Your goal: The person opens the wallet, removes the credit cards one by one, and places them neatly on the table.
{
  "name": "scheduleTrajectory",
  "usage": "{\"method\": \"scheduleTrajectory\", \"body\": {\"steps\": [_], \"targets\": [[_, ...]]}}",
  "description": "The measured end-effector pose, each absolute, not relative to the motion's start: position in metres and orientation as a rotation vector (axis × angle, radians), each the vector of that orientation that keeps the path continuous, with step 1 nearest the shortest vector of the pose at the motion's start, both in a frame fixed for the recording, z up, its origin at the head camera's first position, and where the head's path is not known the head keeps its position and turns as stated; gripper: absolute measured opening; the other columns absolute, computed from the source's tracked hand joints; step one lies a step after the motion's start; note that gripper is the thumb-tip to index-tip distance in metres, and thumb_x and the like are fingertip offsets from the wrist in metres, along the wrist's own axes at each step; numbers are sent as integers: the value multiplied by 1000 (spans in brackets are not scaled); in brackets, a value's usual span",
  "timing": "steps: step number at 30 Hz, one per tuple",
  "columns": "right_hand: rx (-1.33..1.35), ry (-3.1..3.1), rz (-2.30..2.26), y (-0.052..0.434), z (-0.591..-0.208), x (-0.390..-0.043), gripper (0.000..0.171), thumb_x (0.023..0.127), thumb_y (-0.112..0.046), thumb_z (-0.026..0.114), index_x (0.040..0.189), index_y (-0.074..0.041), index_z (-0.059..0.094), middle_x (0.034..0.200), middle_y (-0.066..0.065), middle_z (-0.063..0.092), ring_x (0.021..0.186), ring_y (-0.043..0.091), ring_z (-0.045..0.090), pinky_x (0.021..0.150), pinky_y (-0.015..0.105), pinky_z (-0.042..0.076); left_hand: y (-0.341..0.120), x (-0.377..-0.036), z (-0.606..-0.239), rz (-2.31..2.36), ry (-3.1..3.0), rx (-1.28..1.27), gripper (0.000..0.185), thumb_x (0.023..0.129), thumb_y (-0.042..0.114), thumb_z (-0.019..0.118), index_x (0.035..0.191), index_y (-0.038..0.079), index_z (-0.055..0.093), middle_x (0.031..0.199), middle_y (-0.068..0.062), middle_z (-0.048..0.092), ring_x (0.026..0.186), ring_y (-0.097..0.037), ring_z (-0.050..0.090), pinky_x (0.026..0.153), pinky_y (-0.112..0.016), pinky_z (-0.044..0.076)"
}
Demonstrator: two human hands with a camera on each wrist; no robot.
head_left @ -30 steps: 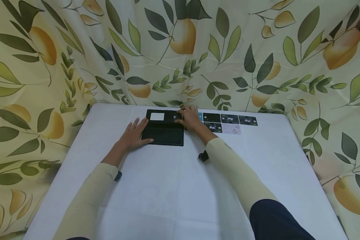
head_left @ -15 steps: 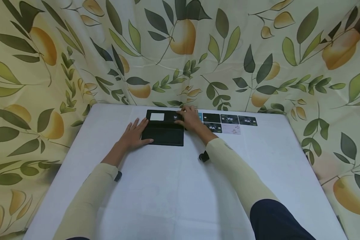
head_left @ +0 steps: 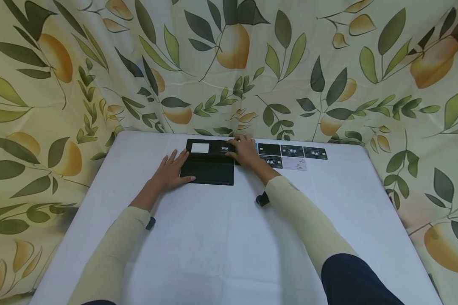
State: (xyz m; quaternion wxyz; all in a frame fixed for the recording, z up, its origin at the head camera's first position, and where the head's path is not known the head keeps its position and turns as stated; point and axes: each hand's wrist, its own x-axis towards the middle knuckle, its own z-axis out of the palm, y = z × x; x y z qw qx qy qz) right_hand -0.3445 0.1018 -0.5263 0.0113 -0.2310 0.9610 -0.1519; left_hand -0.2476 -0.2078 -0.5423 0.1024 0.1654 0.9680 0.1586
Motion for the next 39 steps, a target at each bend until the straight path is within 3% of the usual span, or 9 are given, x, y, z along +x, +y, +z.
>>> {"method": "scheduleTrajectory", "body": {"steps": [14,24,39], "targets": [[-702,3009,-453,134,-526,-343,58,101,-45,71,149,-15,61,145,17,52,128,37,39,99,54,32,-208,-248,-543,471,2860,512,105,97,68,56,169,6,11,176,-12,6,161,-38,-4,126,-57,-4],[-678,2998,-508,157,-526,-340,55,102,-41,70,149,-14,60,147,19,50,133,40,36,105,58,31,-210,-251,-549,481,2853,507,105,97,69,55,170,9,9,177,-10,4,161,-36,-6,126,-56,-6],[-682,2999,-536,177,-527,-334,54,102,-38,70,149,-13,59,146,19,49,130,40,37,102,57,31,-213,-254,-557,505,2861,527,106,97,72,54,170,11,8,177,-8,4,161,-35,-7,126,-56,-6]]}}
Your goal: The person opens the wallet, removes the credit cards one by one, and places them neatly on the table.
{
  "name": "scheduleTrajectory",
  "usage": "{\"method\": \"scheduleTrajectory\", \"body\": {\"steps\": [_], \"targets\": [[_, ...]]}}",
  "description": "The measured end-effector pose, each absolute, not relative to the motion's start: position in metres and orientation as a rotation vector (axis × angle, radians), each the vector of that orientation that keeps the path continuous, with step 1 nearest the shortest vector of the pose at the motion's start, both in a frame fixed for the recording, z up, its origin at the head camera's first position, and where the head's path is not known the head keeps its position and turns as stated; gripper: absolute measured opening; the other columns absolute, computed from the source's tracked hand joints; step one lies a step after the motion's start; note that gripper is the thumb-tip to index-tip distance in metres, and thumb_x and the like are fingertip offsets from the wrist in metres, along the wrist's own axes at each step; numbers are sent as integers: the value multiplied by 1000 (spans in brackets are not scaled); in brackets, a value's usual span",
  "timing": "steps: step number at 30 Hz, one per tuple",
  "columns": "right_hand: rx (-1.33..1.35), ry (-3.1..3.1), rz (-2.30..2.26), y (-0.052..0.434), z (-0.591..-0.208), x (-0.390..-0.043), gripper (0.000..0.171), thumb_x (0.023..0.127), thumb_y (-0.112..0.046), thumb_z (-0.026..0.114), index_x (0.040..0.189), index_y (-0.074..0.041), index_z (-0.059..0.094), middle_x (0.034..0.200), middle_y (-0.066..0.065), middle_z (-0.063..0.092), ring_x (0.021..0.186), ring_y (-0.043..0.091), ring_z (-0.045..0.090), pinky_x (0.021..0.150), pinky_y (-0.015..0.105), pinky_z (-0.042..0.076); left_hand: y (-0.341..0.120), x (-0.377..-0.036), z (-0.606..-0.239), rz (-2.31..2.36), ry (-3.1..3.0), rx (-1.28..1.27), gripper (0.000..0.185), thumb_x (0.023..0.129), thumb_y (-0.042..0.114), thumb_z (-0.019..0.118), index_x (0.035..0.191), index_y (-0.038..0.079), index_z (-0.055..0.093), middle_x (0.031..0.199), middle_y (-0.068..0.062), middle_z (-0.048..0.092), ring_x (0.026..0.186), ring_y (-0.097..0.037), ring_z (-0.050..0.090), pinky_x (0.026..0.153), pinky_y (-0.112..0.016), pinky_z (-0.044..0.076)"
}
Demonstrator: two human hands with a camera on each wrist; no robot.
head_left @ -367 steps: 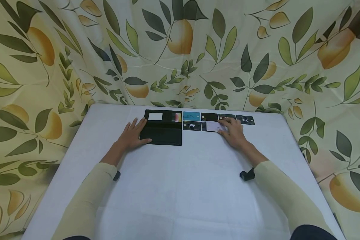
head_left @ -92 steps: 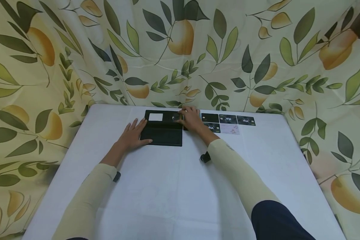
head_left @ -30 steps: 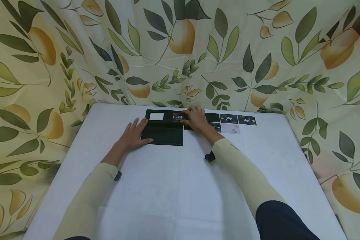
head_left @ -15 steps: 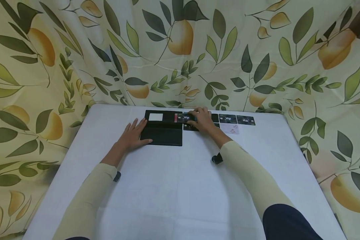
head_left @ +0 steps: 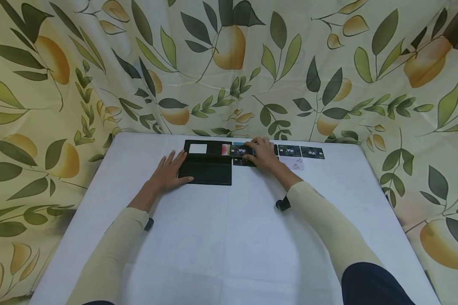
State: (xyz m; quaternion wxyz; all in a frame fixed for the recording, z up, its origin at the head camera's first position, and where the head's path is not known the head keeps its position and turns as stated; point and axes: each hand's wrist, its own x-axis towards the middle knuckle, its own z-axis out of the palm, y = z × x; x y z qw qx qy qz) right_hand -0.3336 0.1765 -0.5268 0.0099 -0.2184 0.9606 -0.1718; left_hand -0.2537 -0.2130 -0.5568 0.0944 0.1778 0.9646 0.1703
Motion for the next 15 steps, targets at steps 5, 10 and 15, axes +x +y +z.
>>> {"method": "scheduleTrajectory", "body": {"steps": [5,10,15], "targets": [[-700,2999,-543,183,-528,-328,55,102,-37,71,149,-12,59,145,20,50,127,40,37,98,58,31,-212,-251,-552,500,2857,531,108,96,75,52,170,10,9,177,-9,4,161,-36,-7,126,-56,-7],[-742,3015,-577,192,-528,-322,54,102,-37,71,148,-11,60,144,22,51,126,42,38,99,60,31,-211,-250,-551,504,2858,529,108,96,75,52,170,8,9,177,-11,4,160,-37,-7,126,-56,-8],[-752,3019,-635,202,-527,-317,54,101,-33,73,147,-9,61,143,22,51,124,43,39,99,60,30,-210,-250,-550,507,2857,535,109,96,76,50,169,7,9,176,-12,5,160,-38,-7,126,-57,-7]]}}
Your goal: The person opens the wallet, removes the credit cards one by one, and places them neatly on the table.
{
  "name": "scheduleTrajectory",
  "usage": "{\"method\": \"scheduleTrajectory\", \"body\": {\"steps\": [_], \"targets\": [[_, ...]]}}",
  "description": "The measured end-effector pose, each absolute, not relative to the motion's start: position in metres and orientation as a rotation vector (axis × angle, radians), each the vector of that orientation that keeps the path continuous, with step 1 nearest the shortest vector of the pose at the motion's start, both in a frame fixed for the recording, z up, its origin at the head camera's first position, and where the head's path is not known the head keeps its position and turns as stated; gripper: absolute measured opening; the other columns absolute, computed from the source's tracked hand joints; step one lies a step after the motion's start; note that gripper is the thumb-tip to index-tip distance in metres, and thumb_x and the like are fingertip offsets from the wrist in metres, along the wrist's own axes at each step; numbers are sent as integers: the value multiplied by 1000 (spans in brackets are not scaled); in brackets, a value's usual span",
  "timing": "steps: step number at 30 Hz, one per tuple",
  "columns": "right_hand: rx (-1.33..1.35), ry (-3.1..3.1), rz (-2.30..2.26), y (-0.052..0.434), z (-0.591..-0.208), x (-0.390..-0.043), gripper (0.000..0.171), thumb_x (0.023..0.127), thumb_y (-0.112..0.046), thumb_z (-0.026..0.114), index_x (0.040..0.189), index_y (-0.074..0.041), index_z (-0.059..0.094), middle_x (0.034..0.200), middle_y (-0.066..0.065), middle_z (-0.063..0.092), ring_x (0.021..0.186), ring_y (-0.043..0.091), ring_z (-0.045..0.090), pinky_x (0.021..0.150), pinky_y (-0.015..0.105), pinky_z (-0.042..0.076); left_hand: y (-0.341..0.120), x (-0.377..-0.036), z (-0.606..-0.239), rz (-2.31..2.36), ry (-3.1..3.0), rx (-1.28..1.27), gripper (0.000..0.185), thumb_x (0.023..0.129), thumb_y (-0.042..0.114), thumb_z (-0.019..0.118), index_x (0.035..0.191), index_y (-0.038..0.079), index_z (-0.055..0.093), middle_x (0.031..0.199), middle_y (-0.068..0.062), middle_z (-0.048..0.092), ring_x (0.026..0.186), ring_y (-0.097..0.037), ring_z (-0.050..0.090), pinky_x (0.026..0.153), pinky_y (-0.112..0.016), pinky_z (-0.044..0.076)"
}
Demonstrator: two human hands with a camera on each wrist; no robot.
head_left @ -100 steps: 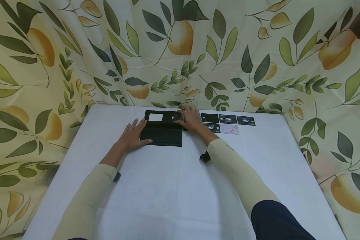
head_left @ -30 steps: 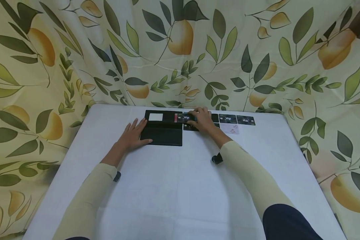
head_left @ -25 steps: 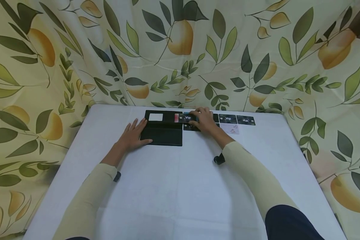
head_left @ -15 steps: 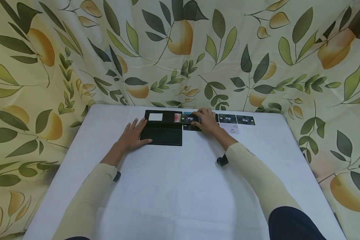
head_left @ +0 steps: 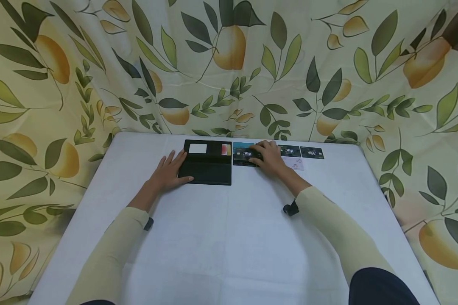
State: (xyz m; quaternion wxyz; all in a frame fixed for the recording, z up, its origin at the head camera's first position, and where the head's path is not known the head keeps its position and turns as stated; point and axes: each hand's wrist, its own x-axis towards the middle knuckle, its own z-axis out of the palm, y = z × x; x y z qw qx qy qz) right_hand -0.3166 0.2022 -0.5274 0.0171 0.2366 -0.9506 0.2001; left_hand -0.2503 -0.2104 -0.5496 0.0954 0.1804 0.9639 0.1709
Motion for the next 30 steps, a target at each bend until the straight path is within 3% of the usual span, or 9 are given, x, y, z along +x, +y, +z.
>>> {"method": "scheduleTrajectory", "body": {"steps": [10,25,30], "targets": [[651,-2982,644,220,-525,-310,53,103,-34,71,149,-11,59,144,20,50,123,41,37,98,58,28,-209,-247,-540,463,2866,522,104,98,64,57,169,5,10,176,-13,5,160,-38,-5,126,-58,-4],[554,-3027,620,254,-527,-301,52,103,-33,70,150,-11,58,148,24,47,131,45,36,106,63,27,-207,-246,-541,471,2856,509,103,98,65,56,169,6,10,176,-12,5,160,-38,-5,126,-57,-5],[518,-3025,629,269,-527,-299,53,103,-30,71,150,-10,58,152,25,45,134,47,33,102,62,27,-207,-247,-542,466,2854,507,103,98,66,55,169,7,9,176,-12,5,160,-38,-5,126,-57,-5]]}}
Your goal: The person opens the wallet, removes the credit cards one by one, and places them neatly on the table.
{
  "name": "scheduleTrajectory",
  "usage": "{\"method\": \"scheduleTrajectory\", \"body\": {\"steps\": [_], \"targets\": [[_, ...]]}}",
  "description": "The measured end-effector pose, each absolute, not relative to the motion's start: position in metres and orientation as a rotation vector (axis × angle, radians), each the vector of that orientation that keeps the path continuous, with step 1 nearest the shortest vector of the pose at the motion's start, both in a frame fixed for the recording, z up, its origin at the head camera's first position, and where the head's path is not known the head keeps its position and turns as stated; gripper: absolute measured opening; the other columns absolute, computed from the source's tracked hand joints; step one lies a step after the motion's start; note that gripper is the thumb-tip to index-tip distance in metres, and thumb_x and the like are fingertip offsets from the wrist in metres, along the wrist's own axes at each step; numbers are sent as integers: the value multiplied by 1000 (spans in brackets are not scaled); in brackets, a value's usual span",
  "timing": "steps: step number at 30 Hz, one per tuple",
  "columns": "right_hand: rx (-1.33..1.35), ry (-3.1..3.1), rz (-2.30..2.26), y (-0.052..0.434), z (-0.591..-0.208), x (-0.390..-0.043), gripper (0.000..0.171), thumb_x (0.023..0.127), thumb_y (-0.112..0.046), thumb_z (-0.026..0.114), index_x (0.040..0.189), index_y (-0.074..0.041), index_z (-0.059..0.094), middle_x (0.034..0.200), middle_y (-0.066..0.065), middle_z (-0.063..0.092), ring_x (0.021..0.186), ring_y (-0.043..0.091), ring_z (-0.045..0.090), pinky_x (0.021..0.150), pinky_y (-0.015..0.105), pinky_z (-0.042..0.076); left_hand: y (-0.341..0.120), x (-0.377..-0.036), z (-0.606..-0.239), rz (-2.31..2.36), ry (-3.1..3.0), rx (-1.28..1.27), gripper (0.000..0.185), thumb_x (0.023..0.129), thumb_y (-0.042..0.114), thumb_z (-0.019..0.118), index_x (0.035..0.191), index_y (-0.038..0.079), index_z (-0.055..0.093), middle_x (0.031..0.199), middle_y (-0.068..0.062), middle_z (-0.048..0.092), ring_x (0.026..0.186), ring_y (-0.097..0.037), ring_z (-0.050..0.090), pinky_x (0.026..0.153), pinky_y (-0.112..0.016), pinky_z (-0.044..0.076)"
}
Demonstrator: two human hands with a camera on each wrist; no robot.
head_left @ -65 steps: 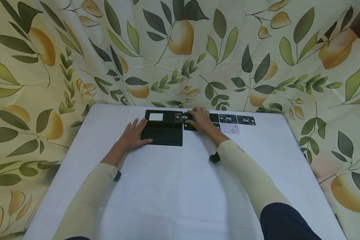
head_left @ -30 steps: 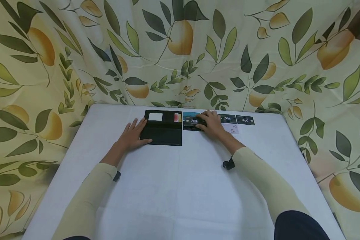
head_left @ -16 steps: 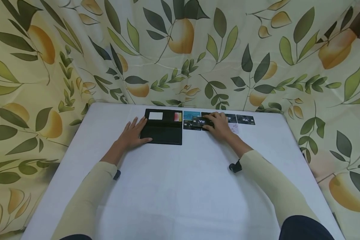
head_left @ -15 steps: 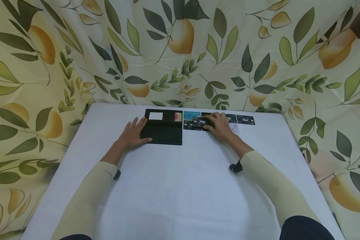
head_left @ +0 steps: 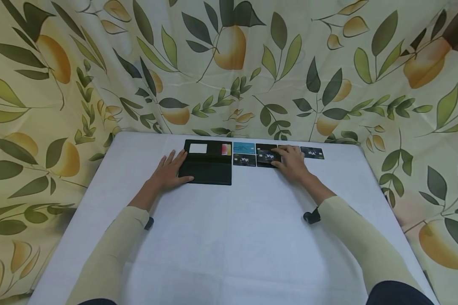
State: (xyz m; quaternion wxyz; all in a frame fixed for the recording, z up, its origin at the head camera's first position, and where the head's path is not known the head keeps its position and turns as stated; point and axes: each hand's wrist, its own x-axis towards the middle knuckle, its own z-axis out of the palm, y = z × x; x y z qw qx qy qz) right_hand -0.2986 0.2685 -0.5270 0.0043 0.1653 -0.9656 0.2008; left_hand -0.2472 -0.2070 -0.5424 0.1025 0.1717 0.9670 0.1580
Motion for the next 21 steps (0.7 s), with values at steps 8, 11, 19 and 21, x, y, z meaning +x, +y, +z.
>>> {"method": "scheduleTrajectory", "body": {"steps": [8,11,19,21], "targets": [[485,-3017,633,289,-530,-295,54,102,-29,71,151,-9,57,150,26,44,131,46,33,100,63,28,-206,-246,-539,447,2857,497,103,98,64,58,169,6,10,176,-13,6,160,-39,-4,126,-58,-5],[471,-3020,634,296,-530,-292,54,103,-29,70,151,-9,56,149,26,44,132,48,32,101,65,27,-206,-246,-539,446,2857,501,103,99,64,58,169,6,10,176,-13,5,160,-40,-4,126,-58,-6],[449,-3028,609,312,-532,-286,53,103,-27,70,151,-9,56,148,28,44,132,50,33,104,67,26,-206,-246,-539,443,2862,510,103,99,64,58,169,6,10,176,-14,6,160,-40,-3,126,-59,-5],[445,-3027,599,316,-533,-286,53,103,-27,71,151,-9,56,149,29,44,132,51,33,104,67,26,-206,-246,-539,439,2863,511,103,99,64,58,169,6,10,176,-14,6,160,-40,-4,126,-59,-5]]}}
